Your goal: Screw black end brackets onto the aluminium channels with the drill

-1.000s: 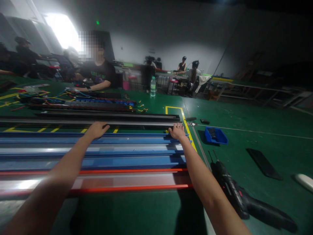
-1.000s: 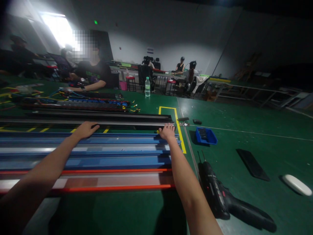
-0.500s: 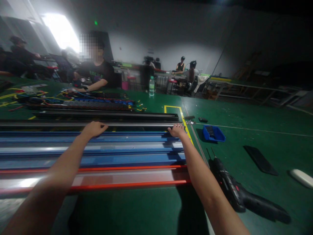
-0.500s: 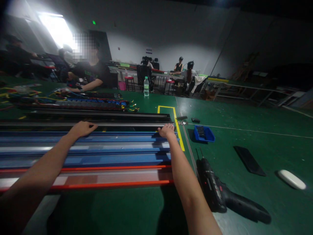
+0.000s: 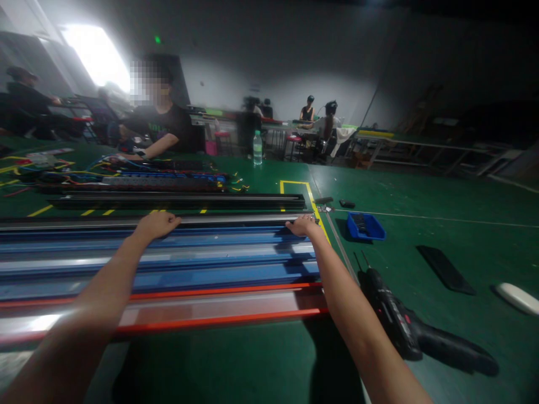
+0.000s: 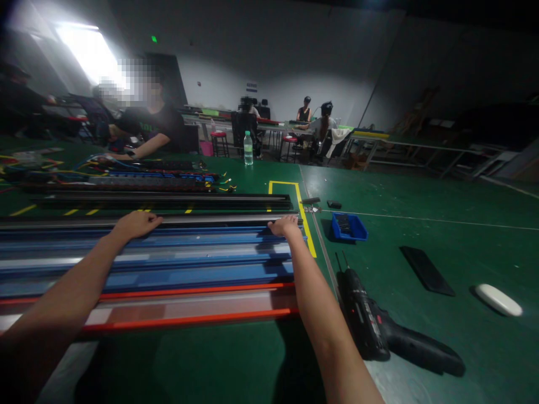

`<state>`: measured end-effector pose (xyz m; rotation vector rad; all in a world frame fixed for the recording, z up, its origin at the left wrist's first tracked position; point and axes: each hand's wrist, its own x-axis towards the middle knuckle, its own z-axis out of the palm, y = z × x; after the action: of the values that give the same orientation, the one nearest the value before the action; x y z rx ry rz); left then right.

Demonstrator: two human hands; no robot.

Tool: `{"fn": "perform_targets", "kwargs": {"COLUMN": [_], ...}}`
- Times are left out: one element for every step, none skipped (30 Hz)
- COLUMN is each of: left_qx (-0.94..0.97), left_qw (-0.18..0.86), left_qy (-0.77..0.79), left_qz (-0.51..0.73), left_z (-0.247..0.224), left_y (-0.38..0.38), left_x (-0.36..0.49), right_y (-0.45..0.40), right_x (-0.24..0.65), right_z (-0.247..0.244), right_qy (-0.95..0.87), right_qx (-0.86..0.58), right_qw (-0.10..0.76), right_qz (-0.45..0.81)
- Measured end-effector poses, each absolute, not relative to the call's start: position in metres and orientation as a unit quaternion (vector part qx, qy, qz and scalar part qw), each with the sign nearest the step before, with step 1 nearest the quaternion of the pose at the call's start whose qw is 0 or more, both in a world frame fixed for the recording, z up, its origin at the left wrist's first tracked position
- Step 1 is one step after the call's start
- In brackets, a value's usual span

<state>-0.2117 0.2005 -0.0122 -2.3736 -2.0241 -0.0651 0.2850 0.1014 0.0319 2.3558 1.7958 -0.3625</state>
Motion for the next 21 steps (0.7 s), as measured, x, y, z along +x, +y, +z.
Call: {"fn": "perform_targets", "kwargs": {"left_qx": [-0.76,-0.759,-0.758,-0.757,-0.756,-0.756,-0.757,-0.757,-0.758,-0.758,-0.759,-0.76,-0.761,-0.761,-0.762,-0.762,-0.762,-0.762,-0.762,-0.763,-0.763], "left_qw": [0.011,0.011,0.012,0.013,0.014,0.015,0.016,0.017,0.019,0.021,0.022,0.023,0.024,0.024,0.024,0.024,0.024,0.025,0.025,0.024,0.024], "left_qy": [-0.65,-0.651,-0.653,-0.654,-0.654,-0.654,-0.654,-0.653,-0.652,-0.651,-0.651,-0.65,-0.648,-0.648,-0.647,-0.647,-0.646,-0.646,-0.646,-0.645,-0.645], "left_qz": [-0.017,-0.014,-0.011,-0.01,-0.008,-0.006,-0.002,0.002,0.007,0.012,0.016,0.02,0.023,0.026,0.029,0.032,0.035,0.038,0.04,0.043,0.046], "left_z": [-0.012,-0.011,-0.011,-0.01,-0.01,-0.009,-0.008,-0.008,-0.007,-0.006,-0.006,-0.006,-0.006,-0.006,-0.006,-0.006,-0.006,-0.006,-0.005,-0.005,-0.004], "left_y": [0.2,0.2,0.2,0.2,0.2,0.199,0.199,0.199,0.198,0.198,0.198,0.198,0.197,0.197,0.197,0.197,0.197,0.198,0.198,0.198,0.198], "left_x": [-0.212,-0.212,-0.212,-0.212,-0.212,-0.212,-0.211,-0.211,-0.211,-0.21,-0.21,-0.21,-0.21,-0.21,-0.21,-0.21,-0.21,-0.21,-0.21,-0.21,-0.21], "right_y": [0.101,0.1,0.1,0.1,0.1,0.1,0.1,0.1,0.099,0.099,0.098,0.096,0.095,0.093,0.092,0.09,0.089,0.088,0.087,0.087,0.087], "right_x": [0.285,0.284,0.284,0.284,0.284,0.284,0.284,0.284,0.284,0.284,0.283,0.283,0.283,0.283,0.282,0.282,0.282,0.281,0.281,0.281,0.281], "right_z": [0.033,0.033,0.034,0.035,0.035,0.036,0.036,0.037,0.038,0.039,0.04,0.042,0.044,0.046,0.048,0.05,0.052,0.053,0.054,0.055,0.055], "right_qy": [0.602,0.605,0.607,0.609,0.61,0.61,0.61,0.61,0.611,0.612,0.614,0.616,0.617,0.619,0.621,0.622,0.623,0.623,0.624,0.624,0.624], "right_qx": [0.785,0.783,0.78,0.778,0.777,0.777,0.777,0.776,0.775,0.774,0.772,0.77,0.767,0.765,0.763,0.761,0.759,0.759,0.758,0.758,0.757], "right_qw": [0.081,0.083,0.085,0.087,0.089,0.09,0.092,0.093,0.094,0.095,0.096,0.097,0.099,0.101,0.104,0.106,0.108,0.11,0.111,0.112,0.114], "right_qz": [-0.121,-0.122,-0.123,-0.124,-0.126,-0.127,-0.128,-0.13,-0.132,-0.134,-0.137,-0.139,-0.143,-0.146,-0.149,-0.152,-0.154,-0.155,-0.156,-0.156,-0.157]}}
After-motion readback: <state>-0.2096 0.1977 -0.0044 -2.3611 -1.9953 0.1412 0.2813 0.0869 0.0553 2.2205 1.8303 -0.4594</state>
